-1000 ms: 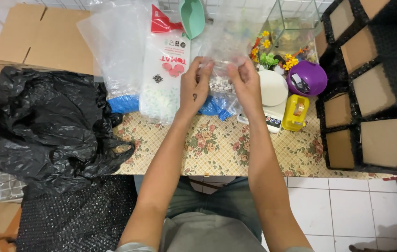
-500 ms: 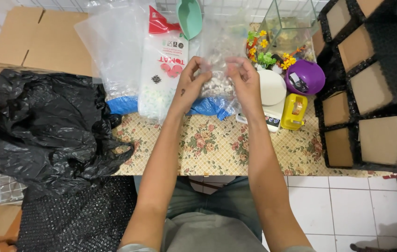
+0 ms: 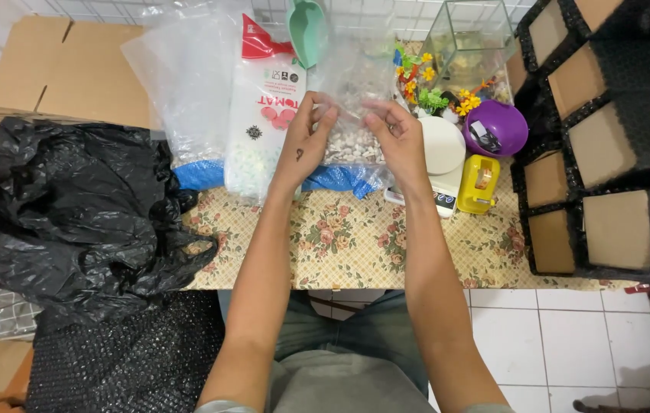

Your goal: The person measures small stones with a scoop and puts them into a plastic bag, then places the bag into a black pouch which is then put inside a cardboard box.

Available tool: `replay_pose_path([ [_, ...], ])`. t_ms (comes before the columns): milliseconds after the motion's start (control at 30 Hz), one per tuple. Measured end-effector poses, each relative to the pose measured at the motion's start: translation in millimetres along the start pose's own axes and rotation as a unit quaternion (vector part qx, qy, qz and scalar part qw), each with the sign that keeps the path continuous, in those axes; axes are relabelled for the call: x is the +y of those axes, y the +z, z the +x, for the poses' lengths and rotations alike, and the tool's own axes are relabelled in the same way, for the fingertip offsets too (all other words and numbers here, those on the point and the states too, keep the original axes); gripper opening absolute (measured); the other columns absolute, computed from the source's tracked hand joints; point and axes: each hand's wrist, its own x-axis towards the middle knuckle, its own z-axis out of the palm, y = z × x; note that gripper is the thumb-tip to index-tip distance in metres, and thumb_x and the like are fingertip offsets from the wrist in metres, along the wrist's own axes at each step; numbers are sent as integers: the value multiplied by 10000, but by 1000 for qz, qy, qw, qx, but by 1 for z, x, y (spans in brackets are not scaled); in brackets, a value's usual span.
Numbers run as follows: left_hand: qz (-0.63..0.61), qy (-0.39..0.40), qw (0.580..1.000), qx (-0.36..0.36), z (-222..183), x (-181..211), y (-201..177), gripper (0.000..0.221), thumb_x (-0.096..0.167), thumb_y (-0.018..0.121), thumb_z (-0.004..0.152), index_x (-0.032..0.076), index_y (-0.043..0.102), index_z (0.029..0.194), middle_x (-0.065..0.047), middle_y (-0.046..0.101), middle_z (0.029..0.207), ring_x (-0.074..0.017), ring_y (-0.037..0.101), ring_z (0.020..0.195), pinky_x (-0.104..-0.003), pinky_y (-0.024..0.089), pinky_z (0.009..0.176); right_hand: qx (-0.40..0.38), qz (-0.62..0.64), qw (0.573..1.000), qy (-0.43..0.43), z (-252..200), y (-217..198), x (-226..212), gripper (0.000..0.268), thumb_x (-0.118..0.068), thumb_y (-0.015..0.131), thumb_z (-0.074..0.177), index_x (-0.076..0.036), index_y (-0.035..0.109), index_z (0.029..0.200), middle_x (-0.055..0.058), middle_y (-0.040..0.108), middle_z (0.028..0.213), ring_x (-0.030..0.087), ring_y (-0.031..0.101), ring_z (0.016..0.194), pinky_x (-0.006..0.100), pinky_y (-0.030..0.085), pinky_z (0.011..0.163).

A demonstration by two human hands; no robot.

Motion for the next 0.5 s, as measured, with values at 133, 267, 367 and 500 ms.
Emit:
replay_pose_path([
  [133, 26, 6, 1000, -2, -3, 4, -5, 284, 164, 479, 1052, 170, 493, 1335, -88, 707, 1083, -155, 613, 903, -375, 533, 856, 15, 9, 1000, -5, 2, -2, 21, 163, -86, 658, 1019, -98, 722, 1168, 61, 756, 969, 70, 662, 945, 283, 549, 924],
  [267, -1, 22, 1000, 2, -5, 15, -6, 377, 21, 406, 947, 205, 607, 1207, -160, 723, 1064, -220, 677, 908, -402, 554, 866, 35, 5, 999, -28, 4, -2, 23, 212, 23, 610, 987, -71, 721, 1142, 95, 750, 1007, 133, 659, 962, 329, 545, 920],
  [367, -57, -19, 998, 13, 2, 12, -4, 242, 93, 437, 1007, 150, 667, 1055, -149, 733, 1075, -246, 679, 1019, -411, 566, 899, 61, 0, 998, -10, 2, 0, 16, 414, 174, 506, 854, -68, 727, 1108, 128, 747, 994, 205, 690, 951, 331, 556, 890],
  [500, -201, -168, 964, 43, 13, -3, 6, 305, 159, 503, 825, 95, 759, 977, -45, 683, 882, -184, 675, 765, -362, 687, 651, 80, 82, 991, 75, 4, 3, 4, 466, 117, 479, 815, -81, 705, 1173, 98, 747, 1041, 131, 691, 941, 281, 601, 802],
])
